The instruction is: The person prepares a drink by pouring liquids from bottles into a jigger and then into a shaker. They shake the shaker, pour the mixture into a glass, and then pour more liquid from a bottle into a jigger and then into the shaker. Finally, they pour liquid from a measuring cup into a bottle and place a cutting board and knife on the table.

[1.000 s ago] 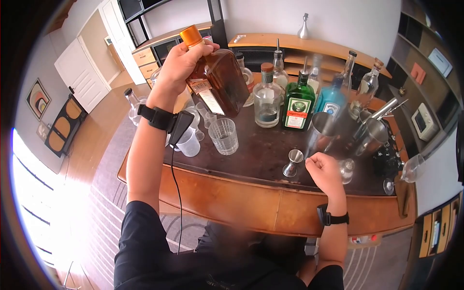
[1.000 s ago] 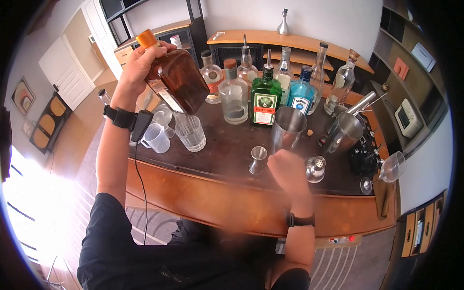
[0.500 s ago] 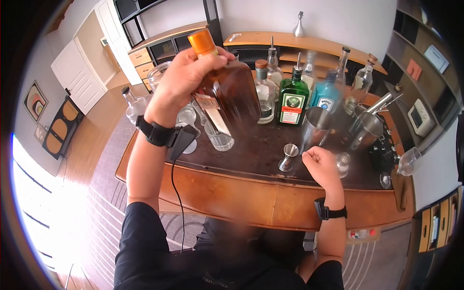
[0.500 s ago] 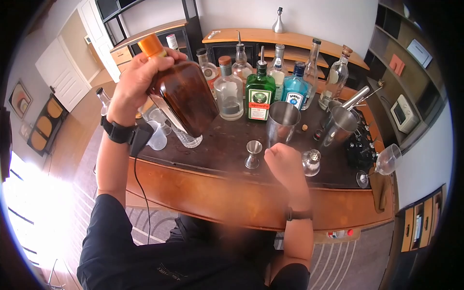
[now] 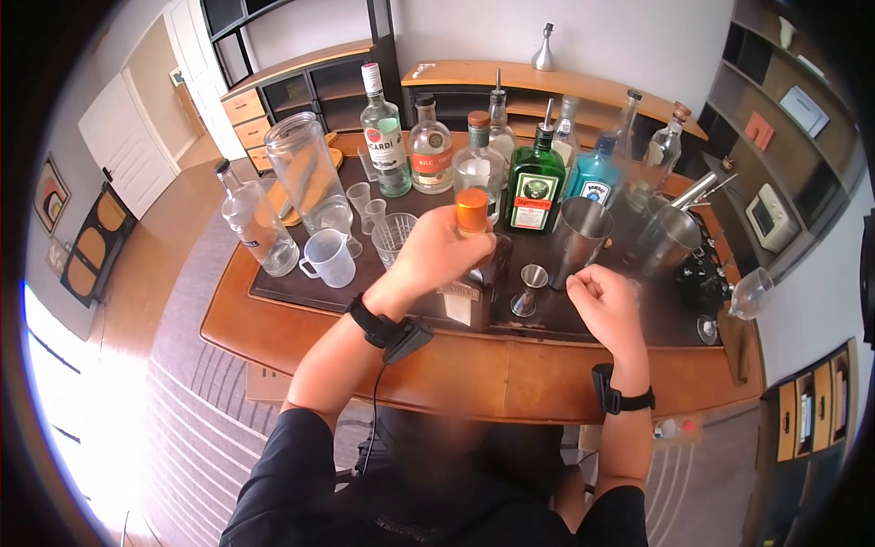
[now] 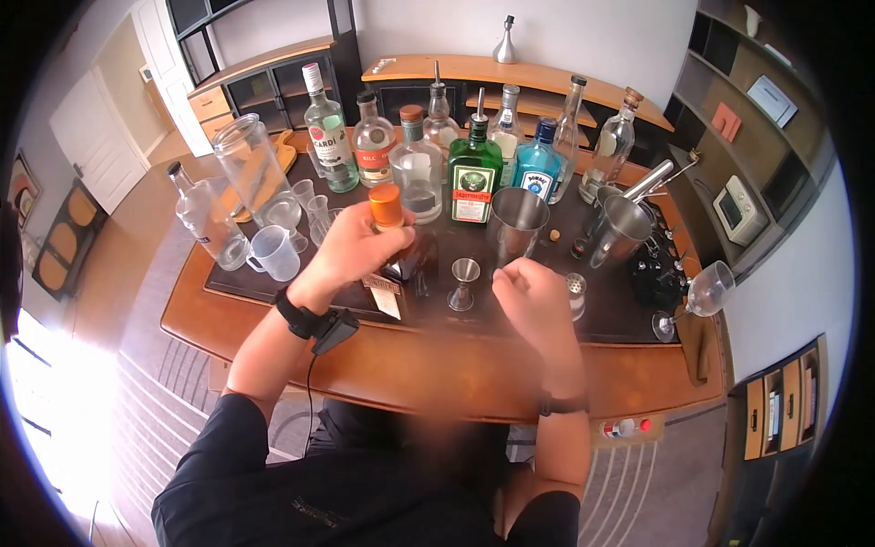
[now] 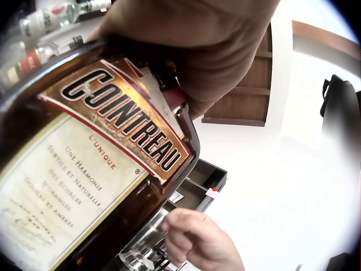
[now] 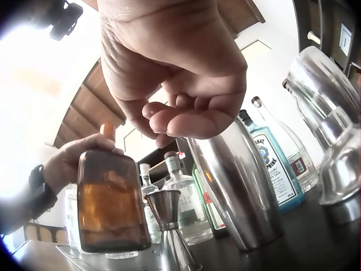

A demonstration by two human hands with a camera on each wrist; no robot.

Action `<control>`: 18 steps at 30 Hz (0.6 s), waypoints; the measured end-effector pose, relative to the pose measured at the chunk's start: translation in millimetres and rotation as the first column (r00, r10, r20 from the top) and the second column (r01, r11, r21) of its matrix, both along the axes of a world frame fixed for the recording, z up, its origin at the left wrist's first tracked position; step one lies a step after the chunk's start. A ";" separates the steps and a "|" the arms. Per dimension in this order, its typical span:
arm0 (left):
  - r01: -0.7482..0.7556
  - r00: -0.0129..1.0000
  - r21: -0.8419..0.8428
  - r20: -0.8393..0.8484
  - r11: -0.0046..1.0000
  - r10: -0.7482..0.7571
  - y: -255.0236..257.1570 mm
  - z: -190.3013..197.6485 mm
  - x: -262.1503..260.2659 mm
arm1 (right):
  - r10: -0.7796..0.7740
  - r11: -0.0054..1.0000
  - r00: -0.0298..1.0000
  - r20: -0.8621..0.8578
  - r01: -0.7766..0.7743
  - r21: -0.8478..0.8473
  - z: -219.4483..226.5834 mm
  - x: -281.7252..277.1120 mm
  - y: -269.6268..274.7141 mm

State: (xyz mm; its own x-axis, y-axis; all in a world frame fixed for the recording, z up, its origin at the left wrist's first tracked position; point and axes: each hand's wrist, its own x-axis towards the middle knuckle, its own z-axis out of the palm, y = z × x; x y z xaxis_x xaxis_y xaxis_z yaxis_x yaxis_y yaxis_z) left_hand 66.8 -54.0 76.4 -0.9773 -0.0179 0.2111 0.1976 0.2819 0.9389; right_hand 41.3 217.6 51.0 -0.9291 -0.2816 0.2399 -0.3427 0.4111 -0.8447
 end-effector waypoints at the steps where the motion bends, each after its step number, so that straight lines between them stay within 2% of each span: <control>1: -0.015 1.000 -0.043 -0.002 0.999 0.015 2.4 -5.0 -1.0 | 0.002 1.000 1.000 -0.018 -0.002 0.005 6.3 2.9 -2.2; 5: -0.105 0.991 -0.146 -0.095 0.984 0.091 6.0 -26.0 -9.6 | 0.040 0.999 0.995 -0.088 -0.041 -0.010 27.3 11.3 -17.0; 8: -0.154 0.986 -0.190 -0.098 0.970 0.138 6.3 -28.2 -11.4 | 0.123 0.992 0.987 -0.106 -0.125 -0.015 35.3 8.0 -28.3; 14: -0.215 0.968 -0.116 -0.159 0.970 0.196 9.8 -32.0 -12.7 | 0.168 0.986 0.975 -0.144 -0.166 0.024 60.1 2.8 -58.0; 18: -0.187 0.968 -0.123 -0.193 0.975 0.161 9.7 -26.6 -7.9 | 0.197 0.977 0.959 -0.206 -0.175 0.119 67.8 -4.5 -79.7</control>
State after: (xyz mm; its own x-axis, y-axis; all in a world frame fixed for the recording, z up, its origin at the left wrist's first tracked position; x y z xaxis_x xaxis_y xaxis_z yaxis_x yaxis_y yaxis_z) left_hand 59.0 -44.3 49.8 -0.9071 -0.1422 0.3961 0.2966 0.4518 0.8414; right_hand 36.8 137.9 118.8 -0.7874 -0.4769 0.3906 -0.5903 0.4006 -0.7008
